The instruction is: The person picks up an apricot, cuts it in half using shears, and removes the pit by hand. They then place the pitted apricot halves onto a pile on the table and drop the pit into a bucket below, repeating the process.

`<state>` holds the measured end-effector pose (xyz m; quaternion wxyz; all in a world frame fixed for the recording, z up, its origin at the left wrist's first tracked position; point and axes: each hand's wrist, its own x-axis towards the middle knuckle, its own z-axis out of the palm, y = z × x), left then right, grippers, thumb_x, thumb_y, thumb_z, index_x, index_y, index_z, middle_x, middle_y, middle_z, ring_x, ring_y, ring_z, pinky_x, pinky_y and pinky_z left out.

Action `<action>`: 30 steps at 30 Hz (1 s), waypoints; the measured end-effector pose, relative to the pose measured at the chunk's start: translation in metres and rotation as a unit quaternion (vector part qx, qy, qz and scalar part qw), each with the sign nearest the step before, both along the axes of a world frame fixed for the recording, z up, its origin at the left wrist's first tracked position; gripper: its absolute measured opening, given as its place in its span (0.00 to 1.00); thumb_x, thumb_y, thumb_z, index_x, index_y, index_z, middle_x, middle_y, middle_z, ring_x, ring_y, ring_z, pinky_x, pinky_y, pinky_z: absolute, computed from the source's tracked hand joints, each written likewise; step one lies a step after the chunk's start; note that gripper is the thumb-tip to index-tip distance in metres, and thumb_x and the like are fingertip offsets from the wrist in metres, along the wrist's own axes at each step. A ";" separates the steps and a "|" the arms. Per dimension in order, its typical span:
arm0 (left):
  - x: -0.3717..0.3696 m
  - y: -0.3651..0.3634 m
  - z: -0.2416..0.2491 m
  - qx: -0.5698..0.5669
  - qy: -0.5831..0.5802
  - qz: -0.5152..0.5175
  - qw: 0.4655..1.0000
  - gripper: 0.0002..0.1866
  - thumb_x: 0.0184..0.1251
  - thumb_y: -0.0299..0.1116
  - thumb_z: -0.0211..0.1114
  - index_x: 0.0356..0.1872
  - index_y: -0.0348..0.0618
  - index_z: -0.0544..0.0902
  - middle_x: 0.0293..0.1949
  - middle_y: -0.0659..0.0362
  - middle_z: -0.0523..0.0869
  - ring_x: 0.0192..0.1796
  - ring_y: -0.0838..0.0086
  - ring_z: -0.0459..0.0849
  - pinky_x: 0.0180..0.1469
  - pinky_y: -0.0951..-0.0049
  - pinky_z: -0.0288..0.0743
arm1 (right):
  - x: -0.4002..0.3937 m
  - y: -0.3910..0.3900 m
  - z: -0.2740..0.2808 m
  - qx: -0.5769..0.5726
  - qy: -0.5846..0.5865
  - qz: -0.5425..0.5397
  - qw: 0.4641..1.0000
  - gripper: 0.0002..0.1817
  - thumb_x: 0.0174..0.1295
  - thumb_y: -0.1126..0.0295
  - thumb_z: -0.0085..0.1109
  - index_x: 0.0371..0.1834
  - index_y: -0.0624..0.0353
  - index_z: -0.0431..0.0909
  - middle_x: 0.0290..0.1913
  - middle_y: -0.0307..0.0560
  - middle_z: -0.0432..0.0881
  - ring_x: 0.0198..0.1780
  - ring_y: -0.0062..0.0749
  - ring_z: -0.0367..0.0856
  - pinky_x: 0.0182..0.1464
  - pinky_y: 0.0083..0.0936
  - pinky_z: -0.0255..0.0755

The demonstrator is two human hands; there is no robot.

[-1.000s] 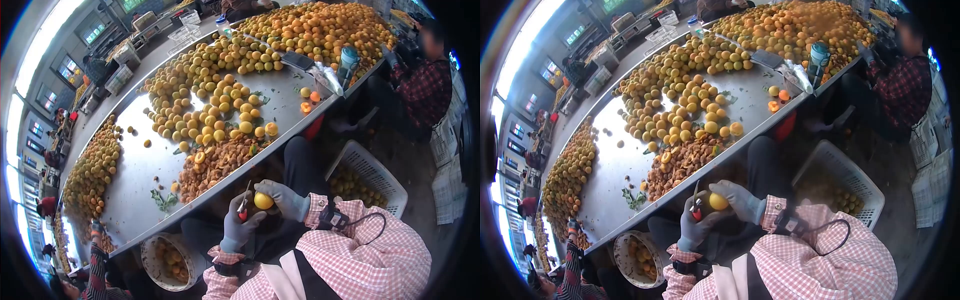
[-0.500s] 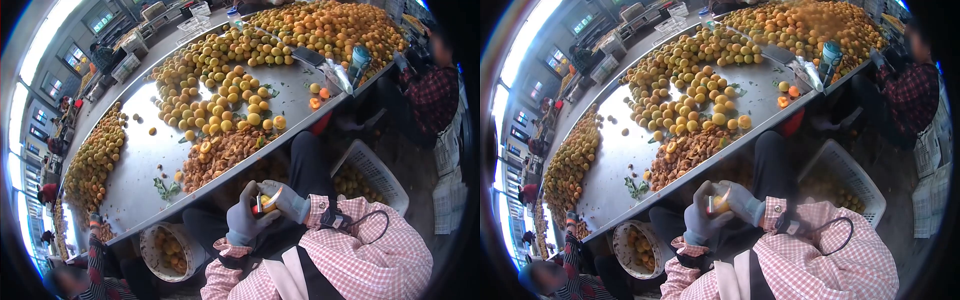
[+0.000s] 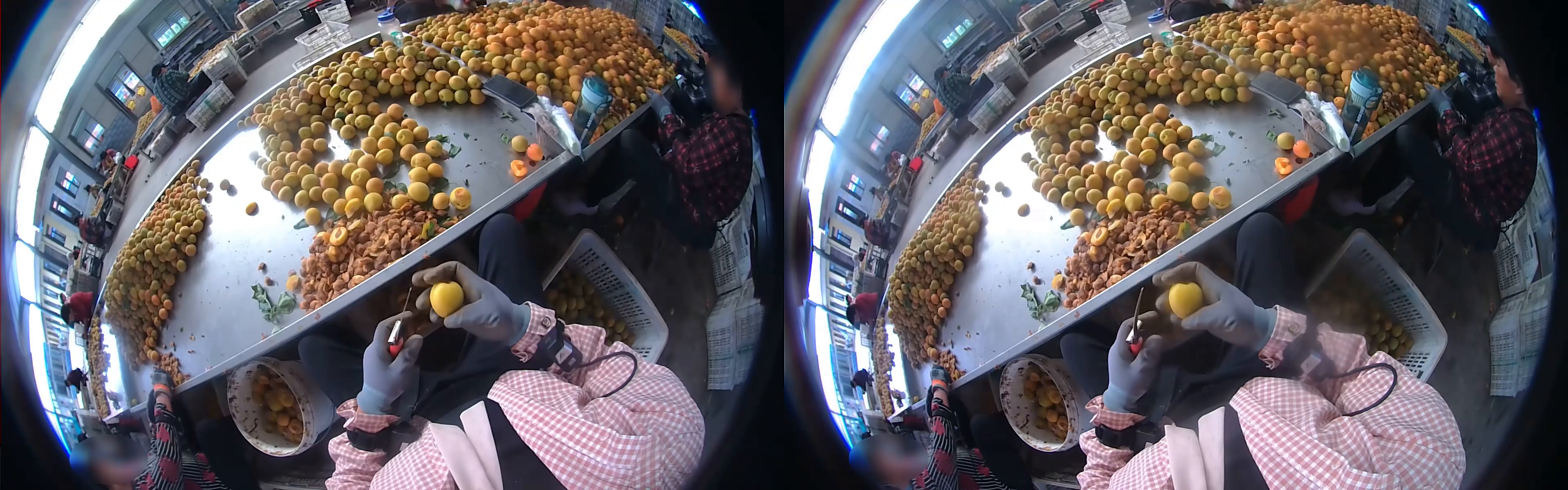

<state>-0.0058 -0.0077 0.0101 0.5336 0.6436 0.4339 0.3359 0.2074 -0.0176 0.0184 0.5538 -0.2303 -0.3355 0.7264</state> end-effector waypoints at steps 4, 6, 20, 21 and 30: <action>0.000 -0.002 0.001 -0.043 -0.028 -0.002 0.999 0.18 0.65 0.34 0.67 0.53 0.41 0.78 0.35 0.60 0.82 0.37 0.79 0.77 0.43 0.78 0.73 | 0.005 0.007 -0.006 0.016 -0.003 -0.033 0.999 0.43 0.45 0.88 0.56 0.71 0.58 0.60 0.65 0.48 0.69 0.66 0.34 0.71 0.67 0.28 0.67; 0.002 -0.002 0.005 -0.056 -0.029 -0.007 0.998 0.17 0.65 0.34 0.67 0.52 0.41 0.78 0.35 0.60 0.83 0.38 0.79 0.77 0.43 0.77 0.73 | 0.006 0.002 -0.004 -0.015 0.043 -0.027 0.999 0.43 0.46 0.88 0.57 0.71 0.58 0.61 0.64 0.47 0.70 0.64 0.33 0.73 0.66 0.28 0.68; 0.010 -0.014 0.016 0.023 0.086 -0.103 0.991 0.17 0.60 0.31 0.69 0.49 0.40 0.80 0.36 0.53 0.86 0.37 0.71 0.85 0.42 0.74 0.76 | -0.003 -0.016 0.002 0.042 0.067 0.013 0.997 0.26 0.50 0.86 0.67 0.53 0.57 0.74 0.57 0.47 0.77 0.63 0.35 0.74 0.69 0.33 0.66; 0.009 -0.015 0.015 0.028 0.083 -0.116 0.989 0.18 0.59 0.33 0.71 0.50 0.40 0.80 0.35 0.50 0.86 0.36 0.66 0.86 0.41 0.73 0.77 | -0.003 -0.017 0.003 0.041 0.067 0.012 0.997 0.26 0.50 0.86 0.67 0.53 0.57 0.74 0.57 0.47 0.77 0.63 0.35 0.74 0.69 0.33 0.66; 0.007 -0.022 0.012 0.041 0.099 -0.129 0.986 0.08 0.58 0.25 0.67 0.40 0.39 0.85 0.31 0.54 0.87 0.36 0.71 0.87 0.40 0.72 0.77 | -0.009 -0.021 0.004 0.091 0.100 0.088 0.987 0.26 0.48 0.86 0.66 0.51 0.57 0.73 0.53 0.48 0.79 0.62 0.35 0.76 0.72 0.34 0.59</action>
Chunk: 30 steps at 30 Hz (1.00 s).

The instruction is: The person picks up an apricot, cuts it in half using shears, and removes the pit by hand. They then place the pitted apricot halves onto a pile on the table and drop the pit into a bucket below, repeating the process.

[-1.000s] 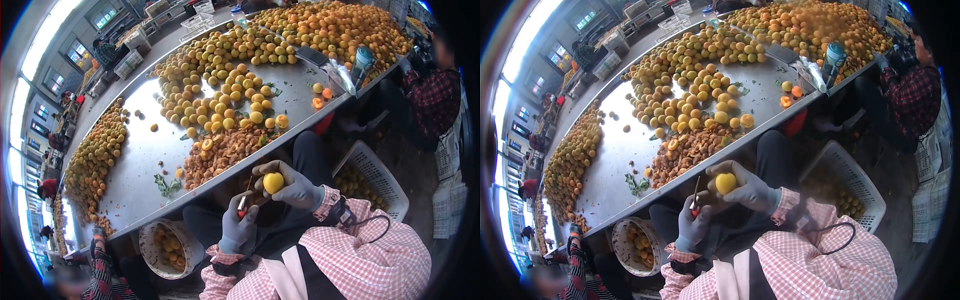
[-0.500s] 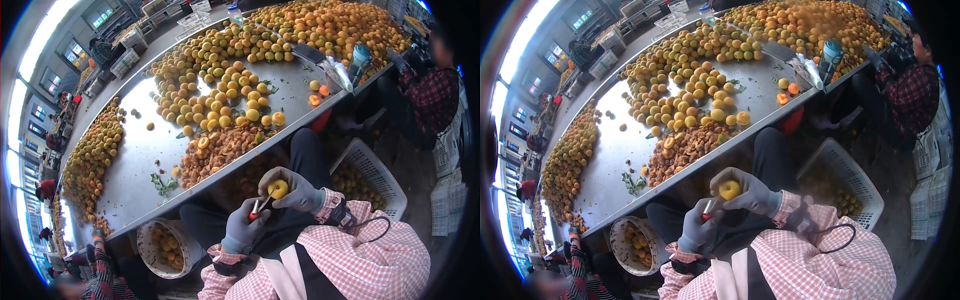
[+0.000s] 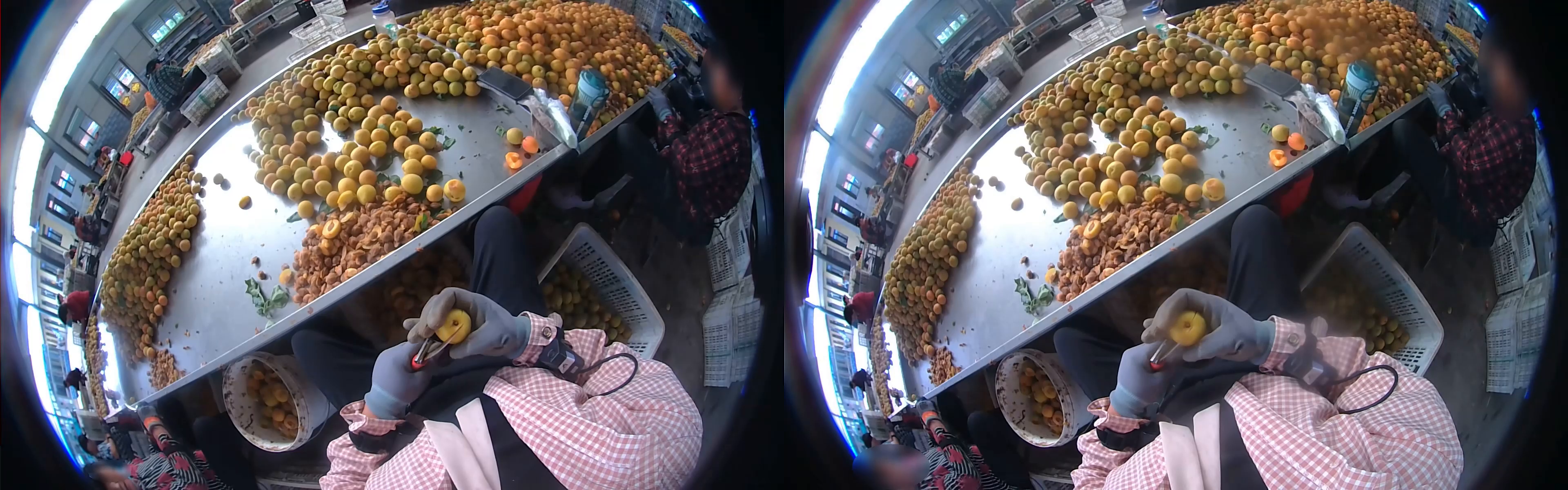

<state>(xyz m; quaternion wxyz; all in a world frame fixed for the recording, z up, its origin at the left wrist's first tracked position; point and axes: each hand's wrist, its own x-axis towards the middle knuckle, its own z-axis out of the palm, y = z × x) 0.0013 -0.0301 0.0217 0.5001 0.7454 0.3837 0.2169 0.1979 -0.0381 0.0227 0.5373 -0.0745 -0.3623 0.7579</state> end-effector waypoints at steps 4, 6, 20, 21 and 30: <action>0.005 -0.004 -0.004 0.015 0.026 0.038 0.999 0.08 0.56 0.25 0.68 0.39 0.40 0.85 0.31 0.53 0.87 0.36 0.66 0.87 0.39 0.69 0.78 | -0.003 -0.003 0.001 -0.007 -0.026 -0.054 0.998 0.24 0.48 0.86 0.63 0.49 0.56 0.73 0.49 0.47 0.81 0.59 0.33 0.77 0.74 0.32 0.54; 0.007 -0.003 -0.007 0.045 0.094 0.023 0.994 0.12 0.55 0.25 0.69 0.42 0.40 0.84 0.33 0.52 0.87 0.37 0.63 0.87 0.40 0.68 0.79 | -0.005 -0.003 0.000 -0.001 -0.035 -0.063 0.997 0.24 0.48 0.86 0.63 0.49 0.55 0.73 0.48 0.47 0.81 0.58 0.33 0.78 0.75 0.31 0.52; 0.017 0.007 -0.016 -0.083 0.020 0.066 0.994 0.10 0.68 0.23 0.59 0.47 0.38 0.83 0.40 0.60 0.87 0.45 0.78 0.83 0.49 0.75 0.77 | -0.014 -0.001 0.003 -0.132 -0.090 -0.120 0.980 0.24 0.64 0.62 0.64 0.59 0.59 0.67 0.57 0.51 0.77 0.54 0.33 0.80 0.55 0.29 0.77; 0.016 0.004 -0.017 -0.100 0.018 0.059 0.993 0.10 0.68 0.22 0.59 0.47 0.38 0.83 0.40 0.60 0.87 0.45 0.78 0.83 0.49 0.76 0.76 | -0.016 -0.005 0.002 -0.165 -0.008 -0.108 0.980 0.24 0.67 0.59 0.61 0.59 0.59 0.68 0.57 0.51 0.77 0.53 0.33 0.80 0.54 0.29 0.78; 0.018 0.003 -0.027 -0.088 -0.054 0.106 0.989 0.09 0.68 0.34 0.64 0.41 0.38 0.82 0.31 0.48 0.85 0.32 0.60 0.83 0.37 0.68 0.74 | -0.011 0.003 -0.001 -0.113 -0.146 -0.186 0.965 0.28 0.68 0.49 0.56 0.62 0.58 0.70 0.49 0.46 0.79 0.44 0.28 0.83 0.50 0.25 0.79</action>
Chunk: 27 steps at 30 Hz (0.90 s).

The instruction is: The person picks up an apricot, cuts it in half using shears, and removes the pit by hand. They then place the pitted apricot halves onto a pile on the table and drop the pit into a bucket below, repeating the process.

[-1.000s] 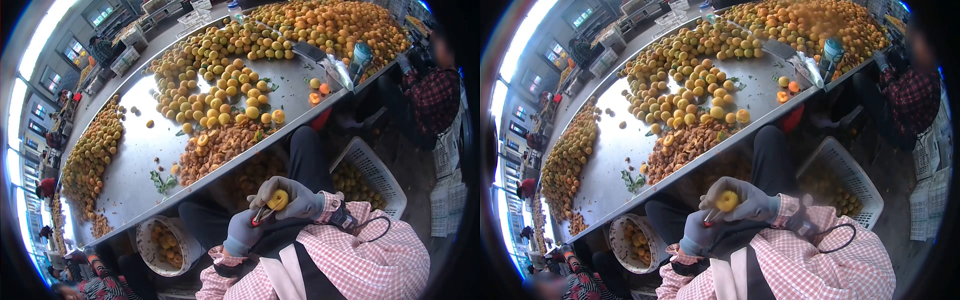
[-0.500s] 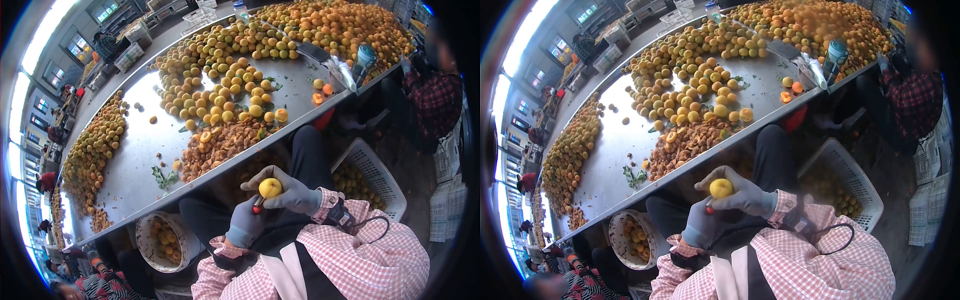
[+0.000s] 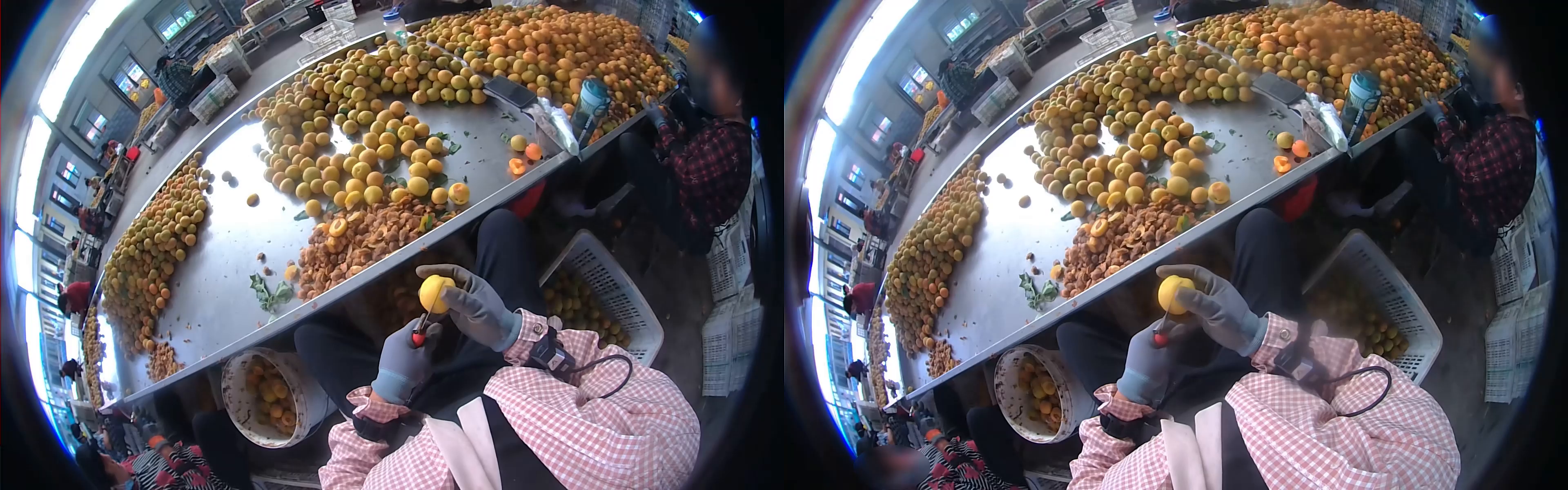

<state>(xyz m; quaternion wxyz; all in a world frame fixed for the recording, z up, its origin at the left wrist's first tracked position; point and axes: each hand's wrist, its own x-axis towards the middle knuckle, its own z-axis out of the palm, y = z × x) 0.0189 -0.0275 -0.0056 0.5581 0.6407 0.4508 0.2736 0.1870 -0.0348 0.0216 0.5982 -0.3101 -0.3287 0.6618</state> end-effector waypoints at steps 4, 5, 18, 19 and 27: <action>0.004 -0.001 -0.002 0.050 0.003 0.002 0.999 0.09 0.68 0.35 0.62 0.41 0.39 0.81 0.31 0.48 0.84 0.32 0.60 0.83 0.37 0.67 0.74 | -0.008 0.000 -0.013 -0.076 0.165 -0.007 0.983 0.28 0.68 0.47 0.56 0.61 0.58 0.72 0.48 0.44 0.80 0.49 0.23 0.79 0.51 0.20 0.73; 0.003 0.000 -0.008 0.051 0.003 0.001 0.999 0.09 0.68 0.35 0.62 0.41 0.39 0.81 0.31 0.48 0.84 0.32 0.60 0.83 0.37 0.67 0.74 | -0.007 -0.001 -0.016 -0.075 0.165 -0.007 0.983 0.28 0.68 0.47 0.56 0.61 0.58 0.72 0.48 0.44 0.80 0.49 0.23 0.79 0.51 0.20 0.73; -0.022 0.003 0.005 0.012 0.006 0.000 1.000 0.06 0.66 0.28 0.65 0.39 0.38 0.82 0.31 0.62 0.84 0.36 0.81 0.79 0.41 0.78 0.73 | 0.021 0.008 -0.031 -0.185 0.085 -0.072 0.977 0.15 0.70 0.53 0.52 0.43 0.53 0.75 0.32 0.39 0.79 0.31 0.18 0.77 0.33 0.16 0.74; -0.020 0.007 0.012 0.052 -0.010 0.004 0.999 0.08 0.66 0.32 0.67 0.38 0.39 0.81 0.28 0.61 0.82 0.32 0.80 0.78 0.38 0.77 0.73 | 0.022 0.006 -0.032 -0.191 0.033 -0.030 0.981 0.15 0.71 0.53 0.51 0.43 0.53 0.75 0.31 0.39 0.78 0.30 0.19 0.77 0.34 0.16 0.74; 0.002 0.025 0.035 0.155 -0.012 -0.052 0.986 0.31 0.56 0.38 0.76 0.59 0.44 0.72 0.40 0.51 0.86 0.41 0.63 0.87 0.44 0.70 0.79 | 0.002 0.007 -0.019 -0.213 0.078 0.028 0.974 0.09 0.69 0.61 0.50 0.39 0.53 0.75 0.37 0.37 0.76 0.39 0.19 0.76 0.44 0.21 0.73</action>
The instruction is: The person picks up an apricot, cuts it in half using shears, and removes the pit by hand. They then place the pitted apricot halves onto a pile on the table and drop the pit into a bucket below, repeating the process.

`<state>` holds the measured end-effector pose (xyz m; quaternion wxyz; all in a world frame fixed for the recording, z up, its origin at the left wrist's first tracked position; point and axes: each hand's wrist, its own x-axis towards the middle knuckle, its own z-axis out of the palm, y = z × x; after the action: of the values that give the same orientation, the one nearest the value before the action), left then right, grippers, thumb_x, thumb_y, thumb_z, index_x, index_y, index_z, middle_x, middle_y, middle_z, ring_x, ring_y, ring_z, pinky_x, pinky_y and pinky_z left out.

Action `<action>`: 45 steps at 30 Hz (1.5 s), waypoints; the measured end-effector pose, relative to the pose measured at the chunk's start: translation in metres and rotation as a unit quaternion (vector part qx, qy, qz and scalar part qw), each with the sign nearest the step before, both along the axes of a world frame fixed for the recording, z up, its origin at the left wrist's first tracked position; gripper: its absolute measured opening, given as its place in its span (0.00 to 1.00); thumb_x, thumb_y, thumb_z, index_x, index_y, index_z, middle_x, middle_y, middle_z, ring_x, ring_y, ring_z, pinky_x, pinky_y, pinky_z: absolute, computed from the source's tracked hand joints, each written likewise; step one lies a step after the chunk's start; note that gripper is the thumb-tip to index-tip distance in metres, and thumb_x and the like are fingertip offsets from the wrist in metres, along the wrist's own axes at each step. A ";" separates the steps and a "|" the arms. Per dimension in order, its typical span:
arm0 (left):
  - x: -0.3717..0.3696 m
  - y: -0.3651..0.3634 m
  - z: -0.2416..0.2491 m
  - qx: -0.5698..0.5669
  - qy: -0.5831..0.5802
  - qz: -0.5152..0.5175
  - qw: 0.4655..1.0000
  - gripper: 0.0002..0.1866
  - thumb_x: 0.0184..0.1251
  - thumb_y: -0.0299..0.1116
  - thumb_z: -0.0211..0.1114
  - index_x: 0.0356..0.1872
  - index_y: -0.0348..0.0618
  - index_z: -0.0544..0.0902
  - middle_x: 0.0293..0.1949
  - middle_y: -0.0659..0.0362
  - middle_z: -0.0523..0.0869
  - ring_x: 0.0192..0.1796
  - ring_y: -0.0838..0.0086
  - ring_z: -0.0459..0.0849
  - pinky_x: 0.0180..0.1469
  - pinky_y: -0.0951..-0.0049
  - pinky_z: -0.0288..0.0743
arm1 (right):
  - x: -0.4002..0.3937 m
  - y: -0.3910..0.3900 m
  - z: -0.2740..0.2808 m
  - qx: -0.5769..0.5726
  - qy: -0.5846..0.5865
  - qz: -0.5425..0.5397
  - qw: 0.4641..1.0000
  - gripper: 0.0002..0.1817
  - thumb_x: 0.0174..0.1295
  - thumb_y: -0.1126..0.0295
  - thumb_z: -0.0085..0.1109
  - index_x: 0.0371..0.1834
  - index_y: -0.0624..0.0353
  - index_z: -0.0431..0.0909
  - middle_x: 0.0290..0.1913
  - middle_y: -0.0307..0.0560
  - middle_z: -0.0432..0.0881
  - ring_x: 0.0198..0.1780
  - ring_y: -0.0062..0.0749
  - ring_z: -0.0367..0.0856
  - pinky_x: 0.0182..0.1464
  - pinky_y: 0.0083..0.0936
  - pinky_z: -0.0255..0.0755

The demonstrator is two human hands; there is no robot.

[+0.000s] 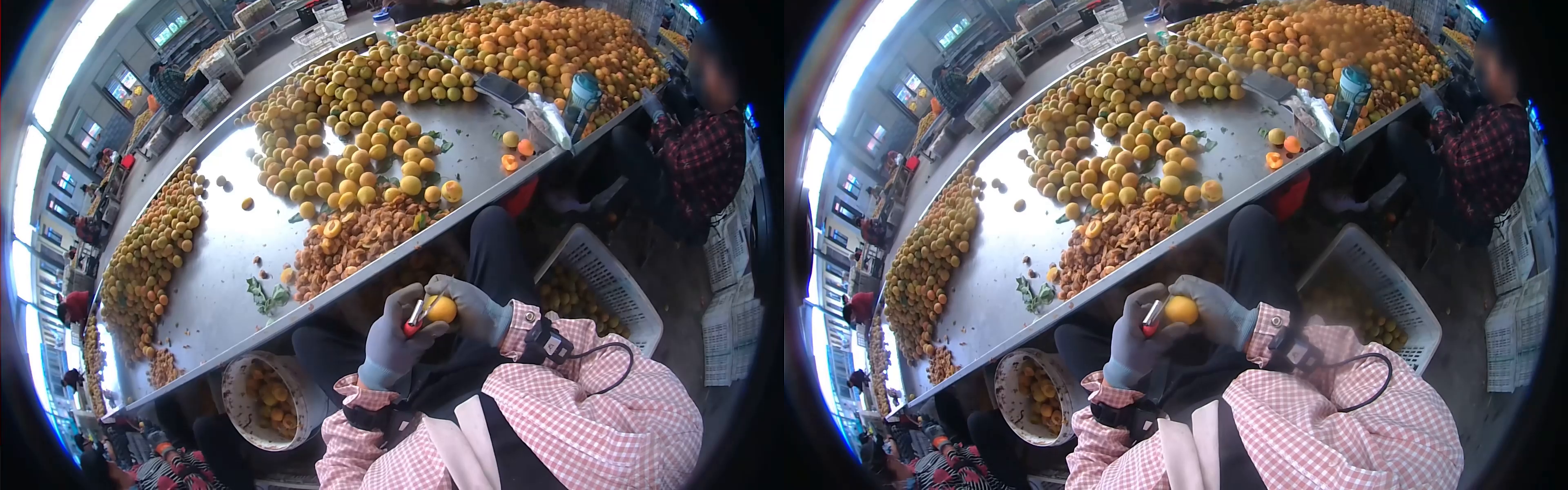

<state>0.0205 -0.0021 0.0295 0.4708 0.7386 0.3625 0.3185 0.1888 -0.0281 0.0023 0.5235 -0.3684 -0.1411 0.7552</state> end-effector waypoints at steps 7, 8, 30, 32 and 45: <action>0.001 0.006 0.007 0.110 0.085 -0.033 0.990 0.44 0.46 0.48 0.80 0.65 0.46 0.69 0.39 0.51 0.87 0.40 0.57 0.88 0.40 0.67 0.81 | -0.009 -0.004 0.004 0.052 -0.058 0.024 0.997 0.08 0.70 0.63 0.52 0.42 0.55 0.75 0.40 0.38 0.77 0.41 0.22 0.77 0.48 0.23 0.73; 0.001 0.008 0.009 0.165 0.098 -0.040 0.981 0.43 0.46 0.48 0.79 0.64 0.47 0.71 0.38 0.52 0.87 0.38 0.57 0.88 0.38 0.66 0.80 | -0.011 -0.005 0.003 0.041 0.010 0.026 0.999 0.08 0.70 0.63 0.53 0.43 0.56 0.75 0.41 0.38 0.78 0.42 0.22 0.78 0.48 0.23 0.73; 0.030 0.001 -0.010 -0.044 -0.257 0.104 0.960 0.25 0.71 0.44 0.61 0.58 0.31 0.77 0.52 0.51 0.84 0.52 0.70 0.82 0.58 0.71 0.72 | -0.030 0.019 0.029 0.302 -0.229 -0.215 0.900 0.13 0.76 0.63 0.43 0.37 0.57 0.71 0.34 0.38 0.75 0.35 0.17 0.72 0.40 0.17 0.70; 0.025 0.010 -0.015 0.037 -0.175 0.078 0.981 0.27 0.70 0.46 0.61 0.59 0.31 0.76 0.53 0.50 0.84 0.53 0.70 0.83 0.55 0.72 0.74 | -0.023 0.024 0.027 0.205 -0.139 -0.112 0.962 0.13 0.77 0.60 0.42 0.42 0.56 0.72 0.36 0.35 0.75 0.38 0.15 0.73 0.43 0.16 0.71; 0.037 0.002 0.004 0.060 -0.215 0.106 0.969 0.21 0.69 0.38 0.62 0.55 0.32 0.80 0.48 0.51 0.86 0.48 0.69 0.85 0.52 0.73 0.75 | -0.032 0.014 0.048 0.315 -0.226 -0.229 0.893 0.16 0.75 0.60 0.45 0.31 0.58 0.72 0.31 0.37 0.75 0.33 0.18 0.73 0.37 0.18 0.69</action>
<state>0.0576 -0.0006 0.0336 0.4558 0.6374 0.3092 0.5389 0.1569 -0.0144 0.0502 0.7243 -0.3670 -0.3984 0.4266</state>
